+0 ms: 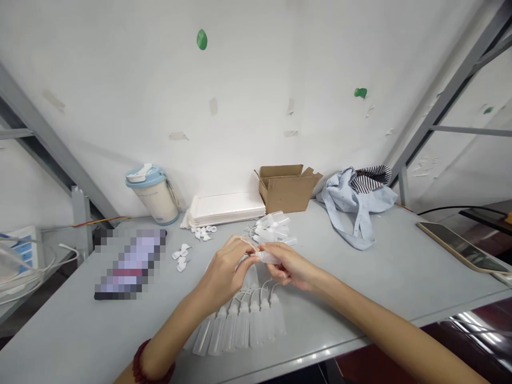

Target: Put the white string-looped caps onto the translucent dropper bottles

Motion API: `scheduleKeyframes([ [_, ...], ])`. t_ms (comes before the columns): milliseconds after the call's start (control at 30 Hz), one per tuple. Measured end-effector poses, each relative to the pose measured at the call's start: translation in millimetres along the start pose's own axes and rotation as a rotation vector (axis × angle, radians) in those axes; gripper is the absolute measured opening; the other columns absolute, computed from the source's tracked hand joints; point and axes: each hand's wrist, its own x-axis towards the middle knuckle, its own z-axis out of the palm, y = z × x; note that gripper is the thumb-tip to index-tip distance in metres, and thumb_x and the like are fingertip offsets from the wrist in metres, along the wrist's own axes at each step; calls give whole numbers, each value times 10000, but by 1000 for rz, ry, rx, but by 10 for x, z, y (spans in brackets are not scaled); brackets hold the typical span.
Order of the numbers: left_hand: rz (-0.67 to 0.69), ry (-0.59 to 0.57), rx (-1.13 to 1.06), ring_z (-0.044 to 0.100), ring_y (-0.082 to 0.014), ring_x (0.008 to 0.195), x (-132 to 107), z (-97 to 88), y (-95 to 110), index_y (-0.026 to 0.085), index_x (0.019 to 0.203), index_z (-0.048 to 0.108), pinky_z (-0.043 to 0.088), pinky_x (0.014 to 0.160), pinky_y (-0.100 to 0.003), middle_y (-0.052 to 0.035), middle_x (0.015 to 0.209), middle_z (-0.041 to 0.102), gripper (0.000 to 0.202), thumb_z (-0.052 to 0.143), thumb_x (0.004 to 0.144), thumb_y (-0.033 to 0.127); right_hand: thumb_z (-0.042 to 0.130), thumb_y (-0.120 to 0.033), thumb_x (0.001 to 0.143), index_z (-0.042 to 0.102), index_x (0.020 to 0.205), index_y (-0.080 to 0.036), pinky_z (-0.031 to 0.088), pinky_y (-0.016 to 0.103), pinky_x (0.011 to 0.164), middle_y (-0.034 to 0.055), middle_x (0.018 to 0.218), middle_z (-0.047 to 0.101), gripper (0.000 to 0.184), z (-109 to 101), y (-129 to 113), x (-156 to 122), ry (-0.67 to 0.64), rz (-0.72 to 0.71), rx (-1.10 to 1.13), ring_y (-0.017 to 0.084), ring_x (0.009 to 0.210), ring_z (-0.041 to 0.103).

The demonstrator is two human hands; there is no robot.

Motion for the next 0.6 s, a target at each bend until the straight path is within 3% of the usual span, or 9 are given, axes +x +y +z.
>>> scheduleKeyframes([
  [133, -175, 10, -68, 590, -191, 850, 21, -46, 33, 195, 825, 615, 445, 763, -296, -43, 863, 656, 160, 500, 888, 287, 364, -598, 893, 477, 954, -199, 183, 195, 380, -87, 418, 423, 419, 12, 30, 8, 33, -147, -162, 69, 352, 228],
  [233, -379, 12, -204, 616, -184, 747, 62, -65, 39, 185, 782, 622, 469, 685, -285, -31, 769, 655, 223, 517, 862, 365, 459, -529, 883, 525, 939, -183, 286, 214, 477, -42, 571, 484, 356, 7, 60, 10, 192, -368, -478, 92, 492, 384],
  [367, -567, -50, -417, 606, -155, 574, 105, -73, 18, 164, 702, 586, 496, 607, -283, -17, 638, 621, 299, 527, 830, 428, 463, -413, 904, 583, 940, -165, 311, 238, 532, -11, 672, 507, 278, -2, 101, 16, 278, -529, -757, 108, 560, 407],
  [500, -619, -168, -444, 535, -122, 461, 93, -71, 5, 167, 620, 533, 444, 489, -253, 0, 552, 562, 403, 462, 856, 486, 438, -376, 918, 587, 895, -161, 298, 244, 545, -22, 629, 469, 263, -2, 116, 17, 299, -555, -790, 107, 558, 387],
  [600, -566, -182, -407, 530, -119, 470, 73, -67, 10, 161, 643, 550, 441, 505, -250, 1, 559, 570, 386, 454, 870, 458, 436, -425, 915, 570, 809, -159, 269, 243, 522, -47, 559, 376, 316, -9, 101, 16, 276, -500, -712, 96, 516, 331],
])
